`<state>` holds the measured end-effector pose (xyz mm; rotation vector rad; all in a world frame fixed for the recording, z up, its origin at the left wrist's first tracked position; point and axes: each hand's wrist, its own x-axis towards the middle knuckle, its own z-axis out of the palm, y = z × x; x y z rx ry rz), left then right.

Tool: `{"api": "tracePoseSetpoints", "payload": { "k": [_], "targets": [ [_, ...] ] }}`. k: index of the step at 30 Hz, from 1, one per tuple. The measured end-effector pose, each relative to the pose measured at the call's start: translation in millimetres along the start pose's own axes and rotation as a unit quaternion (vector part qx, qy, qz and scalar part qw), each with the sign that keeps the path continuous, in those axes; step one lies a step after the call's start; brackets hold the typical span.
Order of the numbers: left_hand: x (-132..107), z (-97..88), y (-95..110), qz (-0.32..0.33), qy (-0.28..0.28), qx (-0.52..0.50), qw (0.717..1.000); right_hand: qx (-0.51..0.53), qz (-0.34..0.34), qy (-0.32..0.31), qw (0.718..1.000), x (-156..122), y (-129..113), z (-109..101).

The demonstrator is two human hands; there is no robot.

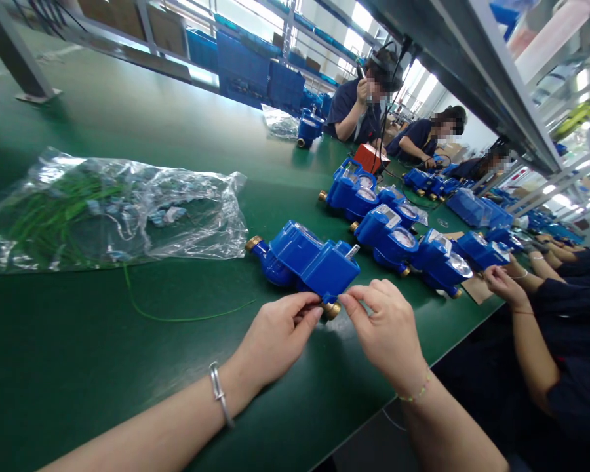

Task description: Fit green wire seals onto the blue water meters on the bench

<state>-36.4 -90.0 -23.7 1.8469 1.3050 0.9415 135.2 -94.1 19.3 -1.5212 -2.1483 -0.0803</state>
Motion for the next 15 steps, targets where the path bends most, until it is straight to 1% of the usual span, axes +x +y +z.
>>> {"api": "tracePoseSetpoints", "payload": {
  "k": [5,7,9,11,12,14,15],
  "targets": [
    [0.9,-0.7,4.5,-0.031,0.01,-0.059,0.998,-0.044,-0.033,-0.034,0.998,6.8,-9.9,1.5],
    [1.9,-1.3,6.2,-0.038,-0.006,-0.085,0.996,-0.058,-0.04,-0.043,0.997,8.0,-14.6,2.7],
    [3.1,-2.2,6.5,-0.037,-0.022,-0.085,0.995,-0.051,-0.049,-0.05,0.996,8.4,-17.7,4.3],
    [3.5,-4.3,5.8,-0.031,-0.044,-0.045,0.998,-0.022,-0.054,-0.049,0.997,7.7,-17.8,5.7],
    [2.8,-6.1,5.7,-0.024,-0.065,-0.013,0.997,0.001,-0.053,-0.046,0.998,6.8,-16.3,6.1],
    [-0.9,-11.6,8.0,0.007,-0.127,0.059,0.99,0.054,-0.045,-0.047,0.996,3.0,-9.7,6.5],
    [-4.0,-15.1,11.0,0.032,-0.158,0.093,0.983,0.084,-0.037,-0.052,0.994,-0.3,-4.7,6.6]
  ]
}}
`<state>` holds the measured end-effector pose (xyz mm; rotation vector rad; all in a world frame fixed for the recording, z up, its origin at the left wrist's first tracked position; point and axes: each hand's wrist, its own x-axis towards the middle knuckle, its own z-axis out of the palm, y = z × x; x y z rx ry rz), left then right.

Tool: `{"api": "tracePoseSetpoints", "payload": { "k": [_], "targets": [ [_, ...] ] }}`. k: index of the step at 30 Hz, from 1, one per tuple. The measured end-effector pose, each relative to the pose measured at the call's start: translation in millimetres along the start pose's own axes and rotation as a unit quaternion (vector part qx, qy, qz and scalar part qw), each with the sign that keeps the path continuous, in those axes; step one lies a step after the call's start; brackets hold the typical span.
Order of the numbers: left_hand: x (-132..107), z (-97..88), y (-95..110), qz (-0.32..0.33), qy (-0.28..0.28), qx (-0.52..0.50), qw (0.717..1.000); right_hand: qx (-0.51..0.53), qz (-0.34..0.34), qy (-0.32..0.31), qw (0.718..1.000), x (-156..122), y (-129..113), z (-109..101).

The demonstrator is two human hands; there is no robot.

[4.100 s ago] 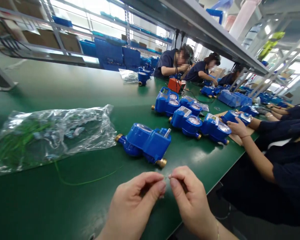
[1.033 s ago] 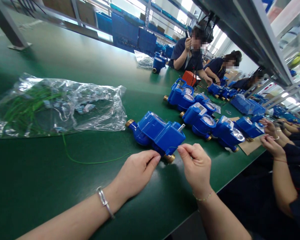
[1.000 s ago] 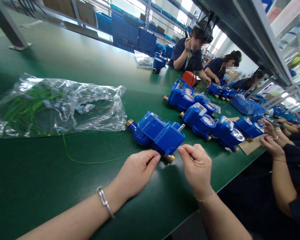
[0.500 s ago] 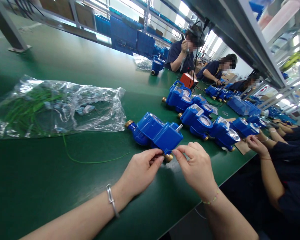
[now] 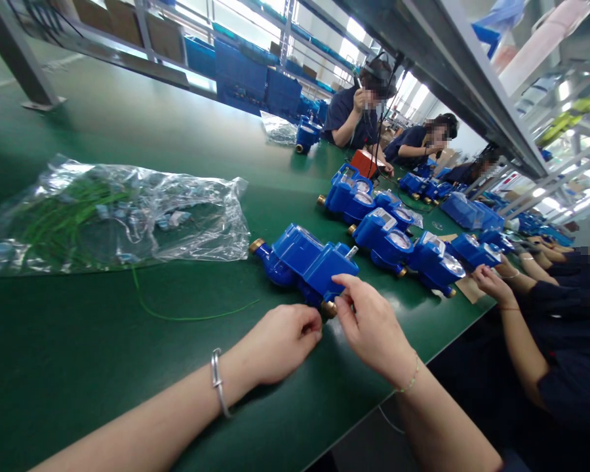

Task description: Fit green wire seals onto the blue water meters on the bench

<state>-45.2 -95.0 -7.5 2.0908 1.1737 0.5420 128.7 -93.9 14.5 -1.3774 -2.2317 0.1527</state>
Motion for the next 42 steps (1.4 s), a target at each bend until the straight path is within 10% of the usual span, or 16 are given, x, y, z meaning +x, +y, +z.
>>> {"api": "tracePoseSetpoints", "payload": {
  "k": [7,13,25,42],
  "targets": [
    [-29.0,-23.1,38.7,0.149,-0.056,0.109,0.981,0.198,0.105,0.008,0.975,-44.6,37.2,9.9],
    [-22.5,-32.5,34.5,0.144,-0.139,-0.103,0.974,0.376,0.148,0.118,0.907,-58.6,30.3,18.6],
    [-17.0,-3.2,31.4,0.043,-0.014,-0.176,0.983,0.655,0.178,0.109,0.726,-54.7,8.1,13.0],
    [-12.8,0.2,27.0,0.027,-0.016,-0.237,0.971,0.702,0.17,0.074,0.688,-52.8,8.0,22.1]
  ]
}}
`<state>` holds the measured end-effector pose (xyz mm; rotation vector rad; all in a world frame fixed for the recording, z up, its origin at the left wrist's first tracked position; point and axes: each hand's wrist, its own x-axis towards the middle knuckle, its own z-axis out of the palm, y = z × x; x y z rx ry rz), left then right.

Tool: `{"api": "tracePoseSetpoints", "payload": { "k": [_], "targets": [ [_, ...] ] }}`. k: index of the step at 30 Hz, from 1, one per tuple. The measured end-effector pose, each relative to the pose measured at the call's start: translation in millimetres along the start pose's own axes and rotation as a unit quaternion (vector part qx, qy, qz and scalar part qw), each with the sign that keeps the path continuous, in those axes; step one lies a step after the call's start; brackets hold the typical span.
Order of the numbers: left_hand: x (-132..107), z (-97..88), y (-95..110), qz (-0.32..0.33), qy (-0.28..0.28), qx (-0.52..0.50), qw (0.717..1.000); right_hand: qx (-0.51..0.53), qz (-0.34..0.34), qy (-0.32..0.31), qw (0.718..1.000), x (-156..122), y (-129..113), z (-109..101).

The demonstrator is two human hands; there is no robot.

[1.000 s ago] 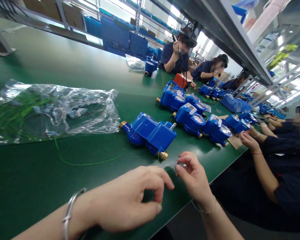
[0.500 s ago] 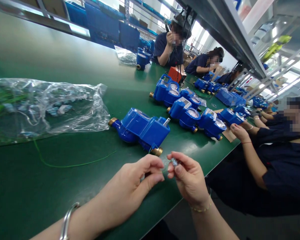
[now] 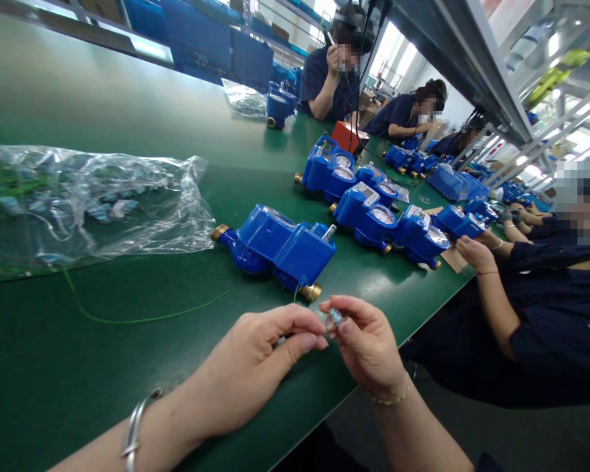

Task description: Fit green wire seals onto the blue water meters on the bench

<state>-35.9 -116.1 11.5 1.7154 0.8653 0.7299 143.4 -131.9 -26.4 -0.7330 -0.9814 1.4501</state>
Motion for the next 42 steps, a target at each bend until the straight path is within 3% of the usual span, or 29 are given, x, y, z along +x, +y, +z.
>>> {"api": "tracePoseSetpoints", "payload": {
  "k": [30,37,42],
  "targets": [
    [0.5,0.3,-0.7,-0.035,0.011,-0.051,0.998,-0.016,0.003,-0.017,1.0,1.6,-0.9,-1.5],
    [1.0,0.9,-2.8,-0.046,0.019,-0.05,0.997,-0.139,-0.035,-0.012,0.99,-0.9,-5.0,-5.1],
    [0.9,0.4,-4.0,-0.052,0.018,-0.039,0.998,-0.164,-0.068,-0.007,0.984,-1.7,-11.5,-1.6]
  ]
}}
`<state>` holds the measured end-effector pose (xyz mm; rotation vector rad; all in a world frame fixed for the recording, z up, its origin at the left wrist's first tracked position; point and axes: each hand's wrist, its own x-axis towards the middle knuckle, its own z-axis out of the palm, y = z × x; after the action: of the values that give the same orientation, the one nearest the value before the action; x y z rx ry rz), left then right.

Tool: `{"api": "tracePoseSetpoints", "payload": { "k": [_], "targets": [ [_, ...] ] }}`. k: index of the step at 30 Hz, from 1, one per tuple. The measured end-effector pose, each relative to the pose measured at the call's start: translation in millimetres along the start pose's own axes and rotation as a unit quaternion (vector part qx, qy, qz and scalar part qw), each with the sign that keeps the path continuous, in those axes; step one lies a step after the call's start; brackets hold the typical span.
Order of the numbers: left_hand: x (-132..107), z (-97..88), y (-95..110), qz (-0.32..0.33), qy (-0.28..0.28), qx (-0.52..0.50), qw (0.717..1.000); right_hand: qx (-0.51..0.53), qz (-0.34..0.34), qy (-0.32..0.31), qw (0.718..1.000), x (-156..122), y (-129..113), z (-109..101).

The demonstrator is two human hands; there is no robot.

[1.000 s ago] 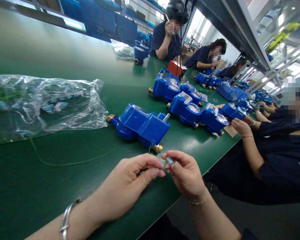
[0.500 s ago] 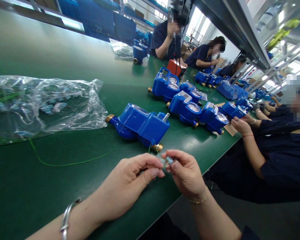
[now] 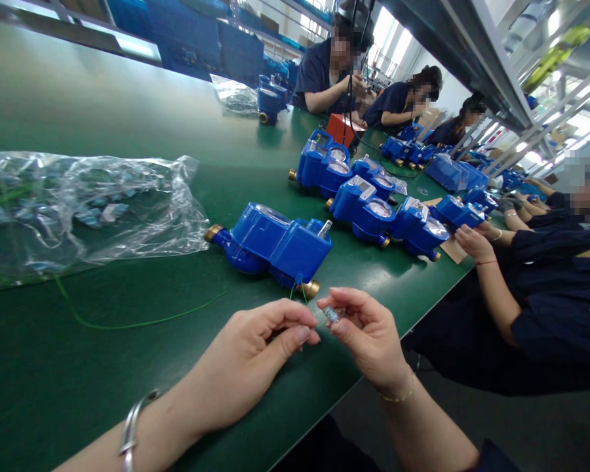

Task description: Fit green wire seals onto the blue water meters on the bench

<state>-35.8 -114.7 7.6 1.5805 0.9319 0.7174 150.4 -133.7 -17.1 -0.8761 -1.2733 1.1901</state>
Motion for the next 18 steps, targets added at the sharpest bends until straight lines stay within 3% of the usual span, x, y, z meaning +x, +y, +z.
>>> {"api": "tracePoseSetpoints", "payload": {
  "k": [12,18],
  "targets": [
    [-0.3,0.1,0.3,-0.004,-0.001,0.006,1.0,-0.003,0.012,0.007,1.0,1.1,-0.7,0.7],
    [0.8,0.6,1.2,0.001,0.007,0.017,1.0,-0.06,-0.023,0.003,0.998,-2.3,1.9,1.0]
  ]
}}
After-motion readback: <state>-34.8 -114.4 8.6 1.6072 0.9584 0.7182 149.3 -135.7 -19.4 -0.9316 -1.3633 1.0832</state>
